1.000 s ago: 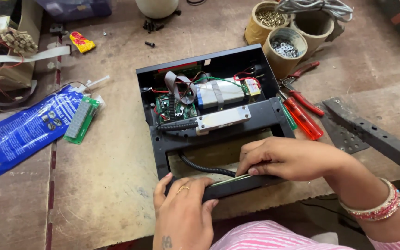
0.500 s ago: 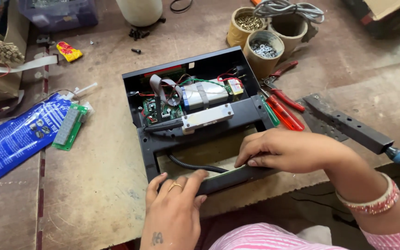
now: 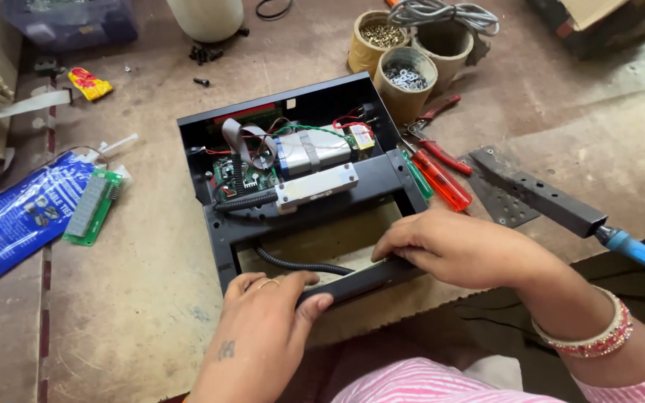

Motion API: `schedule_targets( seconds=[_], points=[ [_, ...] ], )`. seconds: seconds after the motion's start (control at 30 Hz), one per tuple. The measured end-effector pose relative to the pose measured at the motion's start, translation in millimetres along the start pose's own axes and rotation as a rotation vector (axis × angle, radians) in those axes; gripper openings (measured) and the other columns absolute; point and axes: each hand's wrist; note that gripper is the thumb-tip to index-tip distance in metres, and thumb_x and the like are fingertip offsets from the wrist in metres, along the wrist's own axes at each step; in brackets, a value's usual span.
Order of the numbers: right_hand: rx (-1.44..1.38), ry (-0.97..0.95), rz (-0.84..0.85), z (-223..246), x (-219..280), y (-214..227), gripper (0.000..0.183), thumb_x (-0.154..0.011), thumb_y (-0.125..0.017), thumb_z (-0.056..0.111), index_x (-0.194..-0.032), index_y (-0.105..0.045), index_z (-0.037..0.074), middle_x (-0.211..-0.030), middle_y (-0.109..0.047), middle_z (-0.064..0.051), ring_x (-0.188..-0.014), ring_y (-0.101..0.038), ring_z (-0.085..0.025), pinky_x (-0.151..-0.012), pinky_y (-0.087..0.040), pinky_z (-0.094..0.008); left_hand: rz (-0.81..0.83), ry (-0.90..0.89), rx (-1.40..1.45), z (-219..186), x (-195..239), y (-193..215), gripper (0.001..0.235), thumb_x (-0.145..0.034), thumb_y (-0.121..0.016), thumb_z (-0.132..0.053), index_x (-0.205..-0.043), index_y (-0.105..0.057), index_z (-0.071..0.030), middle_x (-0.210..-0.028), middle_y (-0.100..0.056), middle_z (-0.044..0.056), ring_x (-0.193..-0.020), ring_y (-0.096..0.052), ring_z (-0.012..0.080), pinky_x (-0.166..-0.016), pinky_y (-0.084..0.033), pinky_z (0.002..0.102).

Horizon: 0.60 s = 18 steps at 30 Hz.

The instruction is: Assembling an electronic component into a plastic housing.

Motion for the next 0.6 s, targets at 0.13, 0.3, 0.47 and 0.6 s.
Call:
schedule_targets(
  seconds=[0.13,0.3,0.47,0.6],
  points=[
    [0.004,-0.057,0.026,18,4,6,0.033,-0.091,-0.058,0.013,-0.121,-0.072,0.012,-0.110,-0.074,-0.008,-0.104,-0.069,-0.025,-0.091,-0.050,-0.037,0.136,0.151,-0.123,-17,-20,3,0.028,-0.096,-0.060,-0.033,-0.107,-0.070,-0.010,-0.093,-0.072,0.013,-0.093,-0.064,0.0368,-0.091,-0.041,0.049],
    [-0.025,-0.057,-0.088,13,10,-6,0.032,-0.091,-0.061,0.017,-0.121,-0.071,0.011,-0.113,-0.074,-0.010,-0.104,-0.068,-0.028,-0.089,-0.051,-0.038,0.033,-0.137,0.067,-20,-49,-6,0.016,-0.088,-0.066,-0.022,-0.087,-0.075,-0.009,-0.086,-0.070,0.011,-0.088,-0.066,0.0338,-0.078,-0.049,0.045],
    [0.050,-0.056,-0.166,29,17,-3,0.035,-0.089,-0.065,0.019,-0.123,-0.070,0.012,-0.113,-0.069,-0.011,-0.106,-0.063,-0.031,-0.090,-0.048,-0.040,0.316,-0.110,0.236,-6,-80,2,0.020,-0.090,-0.067,-0.026,-0.095,-0.074,-0.008,-0.089,-0.075,0.011,-0.089,-0.071,0.0334,-0.077,-0.054,0.043],
    [0.029,-0.035,-0.224,22,25,-15,0.040,-0.084,-0.074,0.023,-0.122,-0.067,0.010,-0.112,-0.065,-0.012,-0.110,-0.059,-0.032,-0.093,-0.045,-0.041,0.462,-0.049,0.345,1,-89,-3,0.023,-0.090,-0.066,-0.026,-0.103,-0.075,-0.009,-0.094,-0.078,0.012,-0.090,-0.075,0.0318,-0.080,-0.057,0.040]
  ],
)
Point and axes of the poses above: each hand's wrist, its own x-axis away from the middle knuckle, its own y-axis out of the back of the hand, z = x × y
